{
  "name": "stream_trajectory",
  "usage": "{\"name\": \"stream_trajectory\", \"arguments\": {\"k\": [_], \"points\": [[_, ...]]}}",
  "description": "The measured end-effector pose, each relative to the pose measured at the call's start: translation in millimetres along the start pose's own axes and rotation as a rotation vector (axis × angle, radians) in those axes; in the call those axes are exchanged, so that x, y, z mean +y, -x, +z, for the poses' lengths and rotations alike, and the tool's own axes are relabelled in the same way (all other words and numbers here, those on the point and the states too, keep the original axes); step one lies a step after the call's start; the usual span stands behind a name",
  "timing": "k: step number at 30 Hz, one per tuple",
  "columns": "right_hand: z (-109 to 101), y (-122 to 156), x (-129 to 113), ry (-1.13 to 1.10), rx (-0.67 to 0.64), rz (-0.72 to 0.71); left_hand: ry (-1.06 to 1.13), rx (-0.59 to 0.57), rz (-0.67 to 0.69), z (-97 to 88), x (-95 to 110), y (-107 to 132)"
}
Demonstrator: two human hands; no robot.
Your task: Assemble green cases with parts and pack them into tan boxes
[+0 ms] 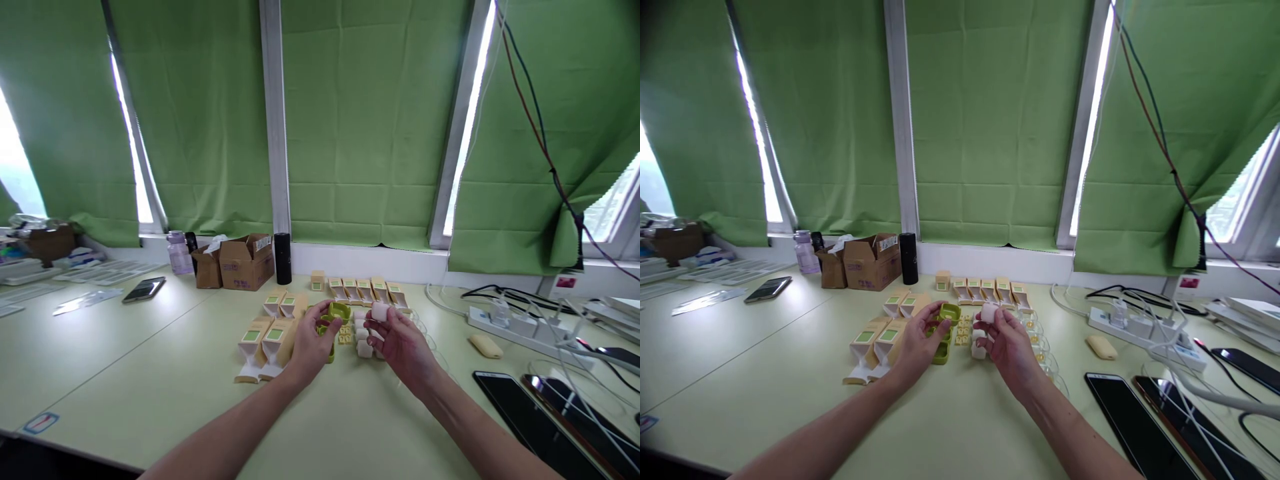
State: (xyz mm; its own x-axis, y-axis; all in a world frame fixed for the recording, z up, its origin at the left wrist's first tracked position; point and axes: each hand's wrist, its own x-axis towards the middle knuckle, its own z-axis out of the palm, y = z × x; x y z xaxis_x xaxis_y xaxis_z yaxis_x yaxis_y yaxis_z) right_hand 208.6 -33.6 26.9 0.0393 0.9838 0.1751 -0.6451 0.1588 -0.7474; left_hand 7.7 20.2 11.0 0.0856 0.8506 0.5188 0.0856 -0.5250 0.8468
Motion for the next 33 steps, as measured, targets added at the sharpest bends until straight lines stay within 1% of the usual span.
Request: {"name": "stream_trajectory", "arguments": {"k": [6,12,14,20,24,28,31,33], "points": [[4,3,-2,0.049,-0.013,-0.065,-0.001,0.004,0.014,0.6,0,1],[7,7,-3,0.149,-0.061,-0.132,-0.007,-0.006,0.025,0.6,-1,1],[7,6,-2,0.2,-0.047,-0.161,-0.016,-0.005,0.029,0.7,-2,1],[5,6,-3,0.407,0.062,-0.264,-0.016,-0.005,0.033,0.2,-1,1],[6,6,-6,0.536,0.061,-0.337,-0.025,0.005,0.038,0.4,-3,2],[6,6,-11,0.735,0.033,-0.396,-0.013,0.006,0.047,0.0,-5,2],[4,7,-19,0.978,0.002,-0.419,-0.011,0.003,0.045,-0.5,-5,3],[-1,10,-25,1.157,-0.027,-0.473,-0.012,0.001,0.044,-0.4,-5,4]]}}
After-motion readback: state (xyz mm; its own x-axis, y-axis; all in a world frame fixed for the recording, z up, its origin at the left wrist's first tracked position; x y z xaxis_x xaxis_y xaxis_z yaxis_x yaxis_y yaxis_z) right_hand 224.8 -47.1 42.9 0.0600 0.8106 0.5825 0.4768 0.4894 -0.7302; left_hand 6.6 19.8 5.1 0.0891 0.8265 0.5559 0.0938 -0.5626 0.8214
